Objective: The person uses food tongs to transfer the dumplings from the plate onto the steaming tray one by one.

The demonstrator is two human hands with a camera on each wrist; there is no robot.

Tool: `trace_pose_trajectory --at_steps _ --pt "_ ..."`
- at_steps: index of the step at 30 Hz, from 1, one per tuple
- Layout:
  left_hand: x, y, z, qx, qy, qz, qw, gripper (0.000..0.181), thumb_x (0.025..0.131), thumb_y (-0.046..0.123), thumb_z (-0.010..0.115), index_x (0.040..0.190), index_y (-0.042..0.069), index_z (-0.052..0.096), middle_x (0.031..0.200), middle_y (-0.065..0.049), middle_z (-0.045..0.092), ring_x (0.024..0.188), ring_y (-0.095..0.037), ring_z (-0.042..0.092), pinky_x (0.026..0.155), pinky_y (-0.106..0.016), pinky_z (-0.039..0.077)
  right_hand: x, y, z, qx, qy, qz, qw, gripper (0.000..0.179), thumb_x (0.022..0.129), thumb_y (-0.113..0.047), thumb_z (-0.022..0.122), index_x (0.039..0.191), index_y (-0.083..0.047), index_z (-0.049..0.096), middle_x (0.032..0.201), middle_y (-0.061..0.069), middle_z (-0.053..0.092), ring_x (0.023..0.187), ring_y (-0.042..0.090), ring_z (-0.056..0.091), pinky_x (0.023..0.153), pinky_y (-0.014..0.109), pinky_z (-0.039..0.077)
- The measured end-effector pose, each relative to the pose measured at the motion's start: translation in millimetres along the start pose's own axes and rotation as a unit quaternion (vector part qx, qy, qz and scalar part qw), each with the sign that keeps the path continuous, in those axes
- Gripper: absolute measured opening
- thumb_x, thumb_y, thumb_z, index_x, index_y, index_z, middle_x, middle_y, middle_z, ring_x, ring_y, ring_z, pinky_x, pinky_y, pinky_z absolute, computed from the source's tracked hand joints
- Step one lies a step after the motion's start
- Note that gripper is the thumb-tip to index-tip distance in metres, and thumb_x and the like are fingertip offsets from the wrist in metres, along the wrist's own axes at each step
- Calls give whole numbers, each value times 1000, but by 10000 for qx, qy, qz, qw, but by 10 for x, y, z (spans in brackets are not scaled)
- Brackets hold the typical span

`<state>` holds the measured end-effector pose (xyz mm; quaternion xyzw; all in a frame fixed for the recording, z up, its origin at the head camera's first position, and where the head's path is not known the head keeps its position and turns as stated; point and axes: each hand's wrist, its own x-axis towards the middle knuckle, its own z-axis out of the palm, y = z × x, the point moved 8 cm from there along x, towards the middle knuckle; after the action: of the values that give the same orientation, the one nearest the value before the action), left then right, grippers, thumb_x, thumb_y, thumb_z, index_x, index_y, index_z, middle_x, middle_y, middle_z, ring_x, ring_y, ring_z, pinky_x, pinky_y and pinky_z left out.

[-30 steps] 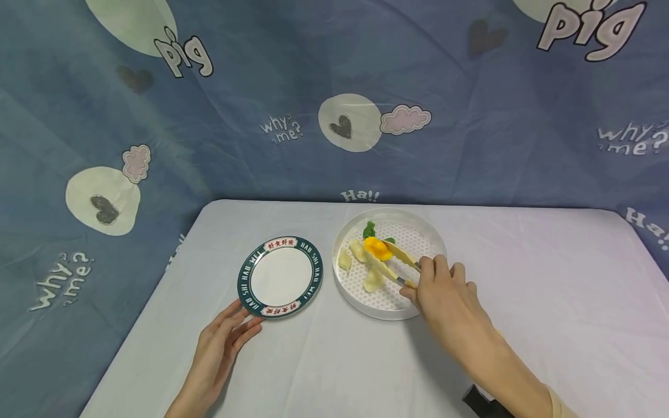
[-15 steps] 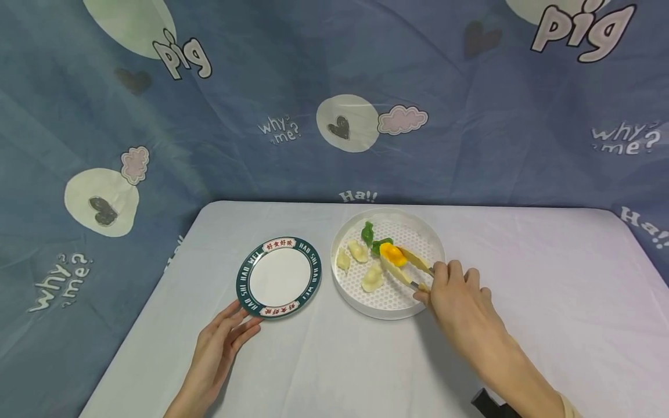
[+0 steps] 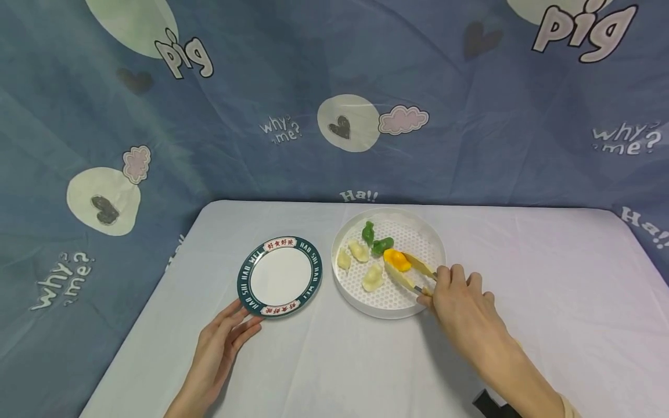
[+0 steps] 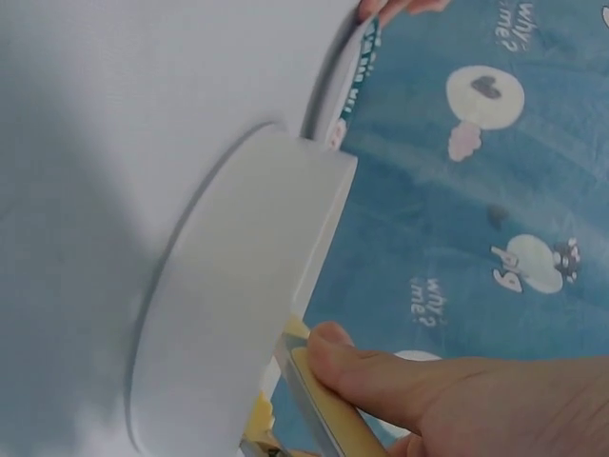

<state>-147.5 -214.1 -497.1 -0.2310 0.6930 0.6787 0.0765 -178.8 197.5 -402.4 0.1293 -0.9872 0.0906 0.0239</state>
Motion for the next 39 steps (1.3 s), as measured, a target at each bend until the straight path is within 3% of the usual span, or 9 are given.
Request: trace_pose_trajectory --at_steps 15,21,34,39 --pt "-8 16 3 63 -5 7 10000 69 114 29 50 170 1 22 153 -22 51 118 -8 71 106 -16 64 -12 14 -18 116 24 202 9997 68 102 -35 74 136 18 50 100 24 59 73 30 42 45 28 35" --pt "-12 21 8 28 -11 9 10000 67 114 27 49 169 1 23 153 -22 51 116 -7 71 106 -17 64 9 -38 -43 388 11 362 9986 73 103 -39 71 141 19 48 115 32 60 84 39 49 51 38 45" --pt "-18 9 16 -11 -47 20 10000 65 113 23 48 169 0 24 154 -22 51 114 -5 72 106 -17 64 81 -562 -122 628 764 -191 9949 66 98 -37 78 135 13 54 113 21 63 81 29 42 57 28 31" --pt "-17 13 16 -49 -48 3 10000 65 113 23 47 169 0 23 153 -22 51 115 -6 72 107 -17 64 124 -765 -83 642 773 -351 9943 65 96 -38 79 132 10 55 114 21 62 81 30 43 57 28 32"
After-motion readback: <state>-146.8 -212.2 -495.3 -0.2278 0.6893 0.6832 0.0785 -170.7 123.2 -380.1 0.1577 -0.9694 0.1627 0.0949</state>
